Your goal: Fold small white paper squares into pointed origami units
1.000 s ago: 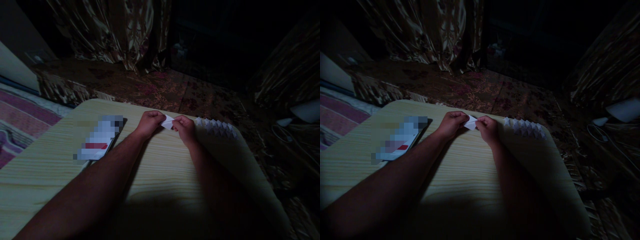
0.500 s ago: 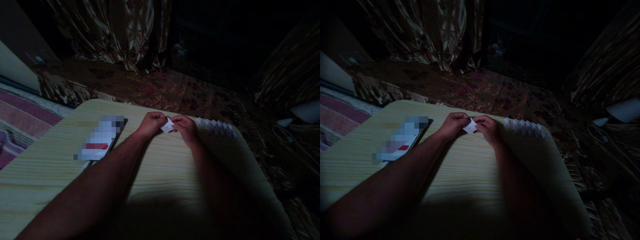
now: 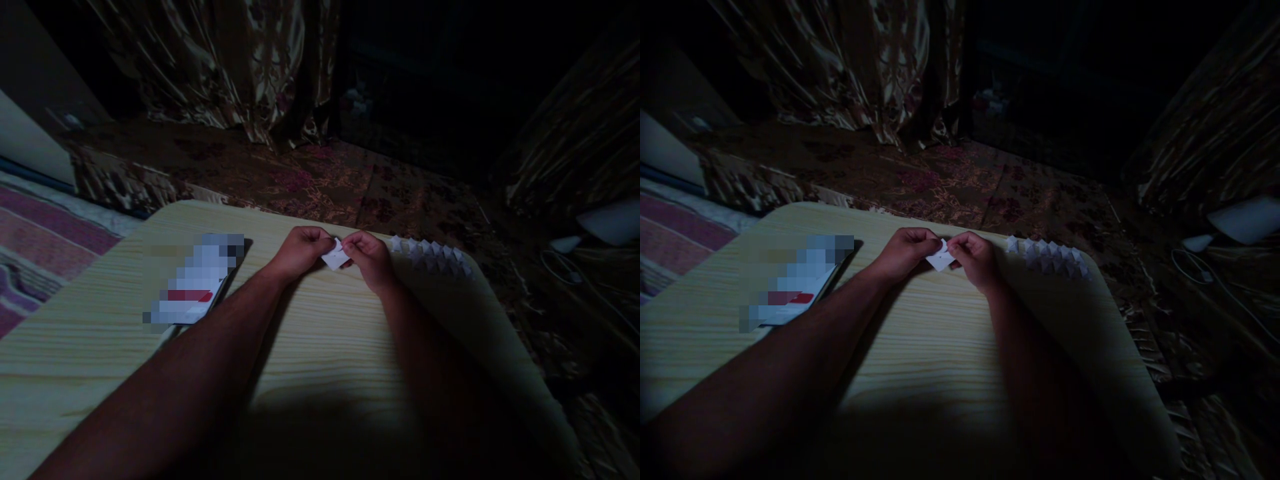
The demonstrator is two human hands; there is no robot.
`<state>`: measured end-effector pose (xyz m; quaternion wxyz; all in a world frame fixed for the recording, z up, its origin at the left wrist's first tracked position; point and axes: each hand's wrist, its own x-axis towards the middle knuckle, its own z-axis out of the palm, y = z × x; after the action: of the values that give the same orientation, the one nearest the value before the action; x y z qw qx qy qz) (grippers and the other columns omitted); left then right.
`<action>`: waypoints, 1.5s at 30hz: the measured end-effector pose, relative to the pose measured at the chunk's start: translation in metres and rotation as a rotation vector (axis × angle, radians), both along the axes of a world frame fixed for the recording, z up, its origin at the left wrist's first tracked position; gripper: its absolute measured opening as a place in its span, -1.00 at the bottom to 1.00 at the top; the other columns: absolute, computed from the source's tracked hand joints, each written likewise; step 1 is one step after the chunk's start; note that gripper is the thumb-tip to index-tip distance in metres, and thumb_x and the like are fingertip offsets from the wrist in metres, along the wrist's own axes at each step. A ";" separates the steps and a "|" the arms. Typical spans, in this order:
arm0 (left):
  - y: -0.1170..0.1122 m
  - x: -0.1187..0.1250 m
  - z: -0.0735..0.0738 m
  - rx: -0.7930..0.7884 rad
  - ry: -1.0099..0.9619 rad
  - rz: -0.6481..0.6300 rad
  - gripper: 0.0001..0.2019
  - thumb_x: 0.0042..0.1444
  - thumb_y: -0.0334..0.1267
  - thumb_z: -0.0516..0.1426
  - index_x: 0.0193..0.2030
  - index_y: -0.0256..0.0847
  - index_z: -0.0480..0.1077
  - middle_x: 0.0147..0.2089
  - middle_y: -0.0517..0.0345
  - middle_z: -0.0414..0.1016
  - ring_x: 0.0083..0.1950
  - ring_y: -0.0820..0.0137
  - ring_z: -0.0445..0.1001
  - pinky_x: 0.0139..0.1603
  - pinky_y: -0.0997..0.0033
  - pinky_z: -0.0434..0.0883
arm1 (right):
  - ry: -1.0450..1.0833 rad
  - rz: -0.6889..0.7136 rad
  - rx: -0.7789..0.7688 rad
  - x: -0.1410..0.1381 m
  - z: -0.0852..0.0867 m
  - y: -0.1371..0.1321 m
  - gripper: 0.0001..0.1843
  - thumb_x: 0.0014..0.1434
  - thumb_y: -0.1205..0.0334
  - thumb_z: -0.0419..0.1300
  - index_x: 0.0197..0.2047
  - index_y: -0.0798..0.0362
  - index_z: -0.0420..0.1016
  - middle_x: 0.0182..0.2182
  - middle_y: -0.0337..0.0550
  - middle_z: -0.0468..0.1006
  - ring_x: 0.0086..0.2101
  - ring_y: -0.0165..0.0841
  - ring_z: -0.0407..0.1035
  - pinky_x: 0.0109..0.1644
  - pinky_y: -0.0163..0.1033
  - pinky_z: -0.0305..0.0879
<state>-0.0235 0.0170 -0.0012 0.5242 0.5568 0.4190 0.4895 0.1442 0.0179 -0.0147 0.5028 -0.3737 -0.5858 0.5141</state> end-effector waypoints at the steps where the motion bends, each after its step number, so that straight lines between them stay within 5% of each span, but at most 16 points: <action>1: 0.000 0.000 0.000 0.001 0.011 0.000 -0.84 -0.09 -0.23 0.21 -0.51 -0.30 0.42 -0.56 0.22 0.39 -0.54 0.54 0.27 -0.49 0.53 0.22 | 0.002 -0.008 -0.005 0.000 0.000 0.000 -0.68 -0.02 0.00 0.29 -0.32 0.06 0.41 -0.47 -0.26 0.50 -0.49 -0.45 0.38 -0.50 -0.35 0.39; 19: -0.001 0.000 -0.001 -0.085 -0.149 -0.082 -0.66 -0.23 -0.32 0.31 -0.22 -0.33 0.51 -0.38 0.06 0.57 -0.42 0.38 0.49 -0.31 0.38 0.40 | -0.033 -0.027 0.024 -0.002 -0.001 -0.002 -0.68 0.02 -0.03 0.25 -0.33 0.06 0.37 -0.50 -0.26 0.47 -0.53 -0.47 0.36 -0.51 -0.36 0.35; 45: 0.003 -0.001 -0.006 -0.026 -0.074 -0.072 -0.67 -0.23 -0.35 0.29 -0.23 -0.32 0.45 -0.42 0.14 0.51 -0.47 0.47 0.44 -0.40 0.47 0.38 | -0.064 -0.087 0.052 -0.007 -0.001 -0.001 -0.76 0.03 0.07 0.23 -0.36 0.08 0.39 -0.51 -0.28 0.45 -0.51 -0.49 0.31 -0.46 -0.38 0.24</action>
<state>-0.0245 0.0198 -0.0067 0.5639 0.5462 0.3855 0.4849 0.1376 0.0167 -0.0156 0.5152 -0.4017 -0.5981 0.4642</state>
